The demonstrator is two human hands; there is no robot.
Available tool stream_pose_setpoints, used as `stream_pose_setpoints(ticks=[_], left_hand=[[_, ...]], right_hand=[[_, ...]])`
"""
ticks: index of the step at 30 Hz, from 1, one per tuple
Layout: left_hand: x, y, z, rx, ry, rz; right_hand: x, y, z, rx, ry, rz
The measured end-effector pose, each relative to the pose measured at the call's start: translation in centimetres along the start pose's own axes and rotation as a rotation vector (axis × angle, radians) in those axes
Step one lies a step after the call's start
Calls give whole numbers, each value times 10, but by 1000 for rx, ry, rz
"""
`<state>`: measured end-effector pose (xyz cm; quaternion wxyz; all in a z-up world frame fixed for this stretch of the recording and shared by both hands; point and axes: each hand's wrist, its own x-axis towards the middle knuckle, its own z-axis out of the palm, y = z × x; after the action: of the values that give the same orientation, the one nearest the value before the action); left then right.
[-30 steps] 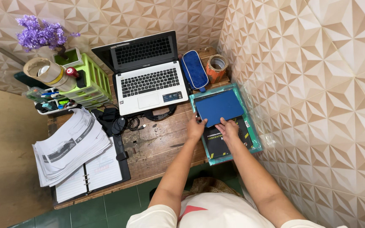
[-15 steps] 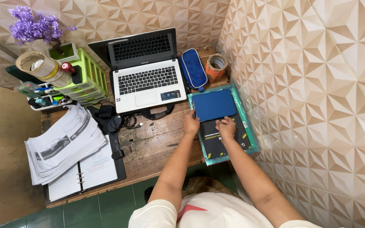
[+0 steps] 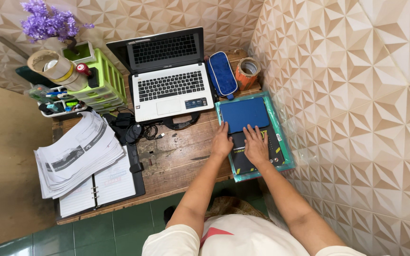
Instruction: The person organizes stationery items on a cluttered desk. They sort through loose papers, highlighters, and folders, then stack envelopes, notebooks, and books into neat piles.
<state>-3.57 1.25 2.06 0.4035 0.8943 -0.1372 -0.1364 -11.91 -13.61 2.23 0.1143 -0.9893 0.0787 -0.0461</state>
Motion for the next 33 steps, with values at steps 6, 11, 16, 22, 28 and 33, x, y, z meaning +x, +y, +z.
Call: stream_pose_setpoints(ticks=[6, 11, 16, 22, 28, 33], left_hand=[[-29, 4, -37, 408, -112, -19], [-52, -28, -60, 531, 11, 46], [-76, -64, -83, 557, 119, 56], [-114, -102, -128, 562, 192, -25], [-159, -151, -177, 609, 266, -77], [-202, -199, -218, 607, 201, -205]], right_hand=[[0, -20, 0, -43, -104, 28], [3, -67, 6, 9, -84, -111], [6, -120, 19, 53, -107, -204], [6, -186, 36, 37, -119, -316], [-9, -263, 59, 116, -138, -405], [-28, -324, 75, 125, -156, -488]])
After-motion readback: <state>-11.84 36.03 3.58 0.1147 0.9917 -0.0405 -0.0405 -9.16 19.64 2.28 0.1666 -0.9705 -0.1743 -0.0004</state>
